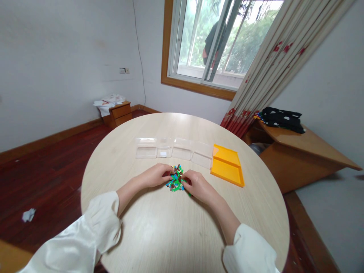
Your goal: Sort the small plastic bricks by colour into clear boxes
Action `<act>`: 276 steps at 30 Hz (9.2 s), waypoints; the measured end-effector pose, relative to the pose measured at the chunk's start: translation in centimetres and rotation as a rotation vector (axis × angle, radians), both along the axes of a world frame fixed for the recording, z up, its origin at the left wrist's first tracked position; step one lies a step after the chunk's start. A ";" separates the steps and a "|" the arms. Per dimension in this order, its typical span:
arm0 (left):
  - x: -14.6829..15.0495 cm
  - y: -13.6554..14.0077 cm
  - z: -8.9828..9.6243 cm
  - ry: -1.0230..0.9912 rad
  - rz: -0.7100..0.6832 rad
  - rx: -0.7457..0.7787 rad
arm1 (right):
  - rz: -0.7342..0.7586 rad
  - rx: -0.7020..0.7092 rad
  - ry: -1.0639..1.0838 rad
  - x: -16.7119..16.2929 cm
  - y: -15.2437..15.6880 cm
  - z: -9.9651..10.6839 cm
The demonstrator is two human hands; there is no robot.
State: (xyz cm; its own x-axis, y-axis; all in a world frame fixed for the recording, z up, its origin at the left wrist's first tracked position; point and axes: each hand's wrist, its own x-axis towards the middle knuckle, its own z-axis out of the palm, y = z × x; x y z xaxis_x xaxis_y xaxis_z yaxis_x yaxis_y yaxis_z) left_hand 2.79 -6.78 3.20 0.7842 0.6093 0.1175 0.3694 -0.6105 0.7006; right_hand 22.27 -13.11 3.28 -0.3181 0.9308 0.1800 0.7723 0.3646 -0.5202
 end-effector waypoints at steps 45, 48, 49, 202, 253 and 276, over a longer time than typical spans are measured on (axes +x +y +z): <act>0.3 0.5 -0.7 -0.091 0.286 0.088 | 0.025 0.105 0.061 -0.2 0.0 -0.3; 0.4 0.4 -0.7 -0.093 0.276 0.091 | 0.016 0.111 0.077 -0.2 0.1 -0.2; 0.4 0.4 -0.7 -0.091 0.272 0.089 | 0.013 0.112 0.083 -0.2 0.1 -0.2; 0.0 1.7 -0.4 -0.510 0.567 0.069 | -0.290 0.159 0.171 3.0 2.1 -1.6; 1.0 -0.2 -0.3 -0.207 0.144 0.310 | -0.107 0.093 0.468 -1.1 1.1 -1.7; -6.2 5.8 -0.7 0.056 0.901 0.425 | -0.131 0.329 -0.004 -1.5 5.2 -1.9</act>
State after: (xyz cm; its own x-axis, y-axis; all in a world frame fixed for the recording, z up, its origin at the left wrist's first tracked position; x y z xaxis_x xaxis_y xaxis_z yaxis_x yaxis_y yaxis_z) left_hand -3.45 -0.97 2.45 0.0605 0.8956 0.4407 0.8440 -0.2817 0.4565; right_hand 20.76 -7.88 1.37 -0.2009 0.8560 0.4763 0.8252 0.4099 -0.3886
